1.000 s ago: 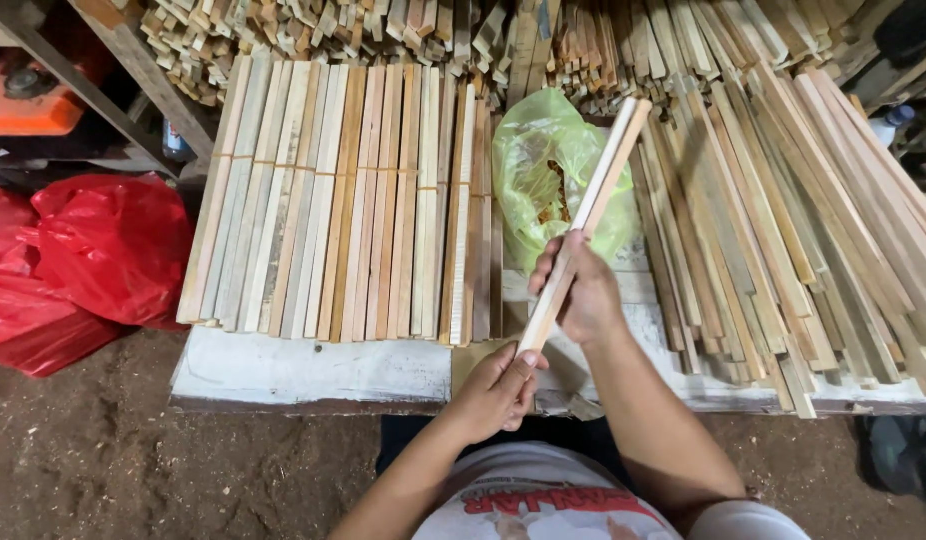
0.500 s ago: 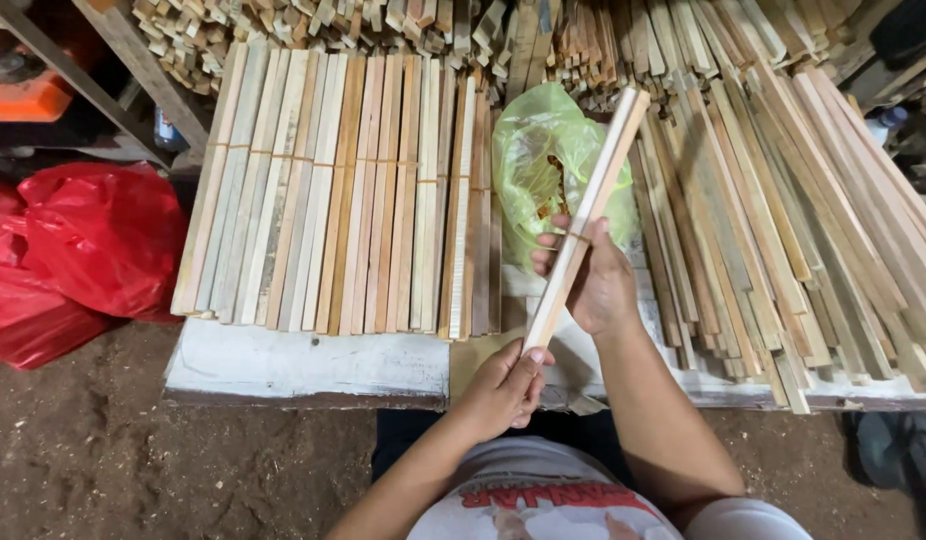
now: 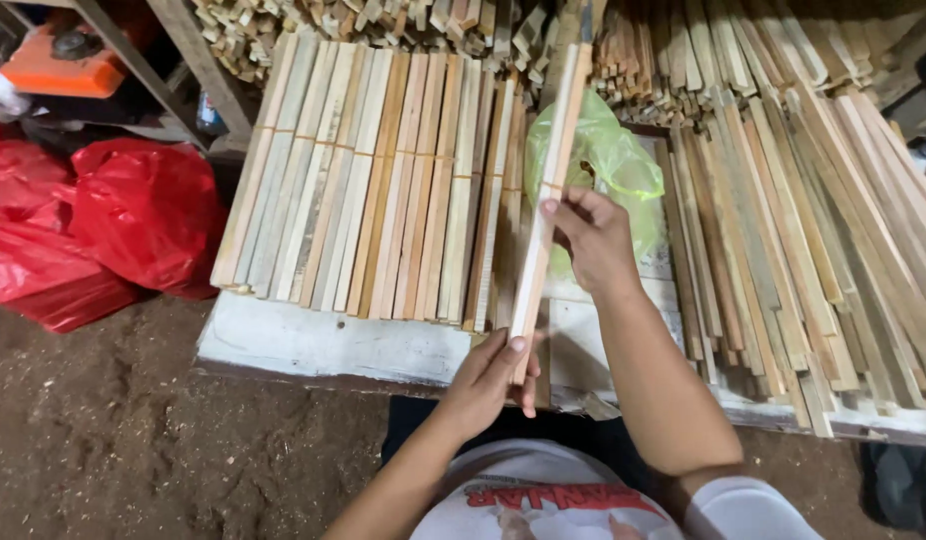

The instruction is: Sorting and inspecting thin wooden strips from a pile

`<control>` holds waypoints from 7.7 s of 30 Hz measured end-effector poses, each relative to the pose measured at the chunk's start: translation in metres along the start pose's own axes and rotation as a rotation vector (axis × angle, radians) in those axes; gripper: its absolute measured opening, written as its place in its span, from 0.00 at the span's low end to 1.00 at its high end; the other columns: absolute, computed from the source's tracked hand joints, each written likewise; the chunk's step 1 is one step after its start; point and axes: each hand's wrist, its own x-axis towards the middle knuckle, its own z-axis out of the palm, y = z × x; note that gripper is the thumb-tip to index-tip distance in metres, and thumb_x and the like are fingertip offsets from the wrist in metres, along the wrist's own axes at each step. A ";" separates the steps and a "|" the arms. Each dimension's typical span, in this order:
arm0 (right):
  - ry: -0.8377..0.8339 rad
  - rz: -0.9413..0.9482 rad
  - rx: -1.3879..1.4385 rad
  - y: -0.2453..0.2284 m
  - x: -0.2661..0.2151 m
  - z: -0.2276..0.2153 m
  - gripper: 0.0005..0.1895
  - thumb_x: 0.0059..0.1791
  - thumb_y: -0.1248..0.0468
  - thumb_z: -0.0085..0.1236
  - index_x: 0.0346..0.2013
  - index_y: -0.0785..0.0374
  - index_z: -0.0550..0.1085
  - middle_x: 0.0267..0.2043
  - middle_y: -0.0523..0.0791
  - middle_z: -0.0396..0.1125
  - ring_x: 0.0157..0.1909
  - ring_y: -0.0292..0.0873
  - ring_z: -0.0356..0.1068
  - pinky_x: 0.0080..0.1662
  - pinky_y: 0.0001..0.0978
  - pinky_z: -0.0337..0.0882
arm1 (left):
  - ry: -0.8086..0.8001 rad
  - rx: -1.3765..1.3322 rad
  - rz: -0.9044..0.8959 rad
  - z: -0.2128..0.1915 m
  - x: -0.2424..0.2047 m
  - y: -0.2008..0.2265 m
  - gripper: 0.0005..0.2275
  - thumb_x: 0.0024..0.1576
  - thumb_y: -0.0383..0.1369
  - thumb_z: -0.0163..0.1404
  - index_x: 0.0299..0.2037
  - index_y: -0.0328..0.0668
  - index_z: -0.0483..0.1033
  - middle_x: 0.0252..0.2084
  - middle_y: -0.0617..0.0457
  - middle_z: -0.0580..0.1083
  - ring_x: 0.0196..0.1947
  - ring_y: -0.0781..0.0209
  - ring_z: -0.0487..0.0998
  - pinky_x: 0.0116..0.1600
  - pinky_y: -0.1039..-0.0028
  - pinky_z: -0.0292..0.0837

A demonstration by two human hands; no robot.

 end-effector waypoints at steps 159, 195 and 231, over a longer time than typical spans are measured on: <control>-0.285 0.065 -0.152 0.020 -0.197 -0.116 0.36 0.48 0.75 0.59 0.71 0.64 0.59 0.46 0.54 0.78 0.37 0.43 0.81 0.40 0.28 0.81 | 0.005 -0.317 0.164 0.060 0.138 -0.037 0.11 0.68 0.36 0.43 0.55 0.41 0.72 0.27 0.60 0.68 0.13 0.74 0.58 0.15 0.83 0.54; 0.035 0.133 0.008 -0.009 0.002 -0.091 0.07 0.45 0.71 0.66 0.37 0.65 0.79 0.29 0.44 0.69 0.31 0.38 0.74 0.43 0.26 0.78 | 0.266 -0.205 0.064 0.035 0.115 -0.026 0.14 0.57 0.31 0.62 0.48 0.41 0.71 0.27 0.55 0.69 0.10 0.72 0.61 0.10 0.81 0.56; -0.129 0.065 -0.061 0.008 -0.065 -0.089 0.05 0.51 0.68 0.62 0.37 0.69 0.77 0.31 0.48 0.73 0.34 0.39 0.74 0.44 0.29 0.76 | 0.239 0.000 0.101 0.043 0.110 -0.043 0.17 0.54 0.24 0.59 0.51 0.41 0.69 0.32 0.51 0.77 0.14 0.72 0.68 0.14 0.83 0.58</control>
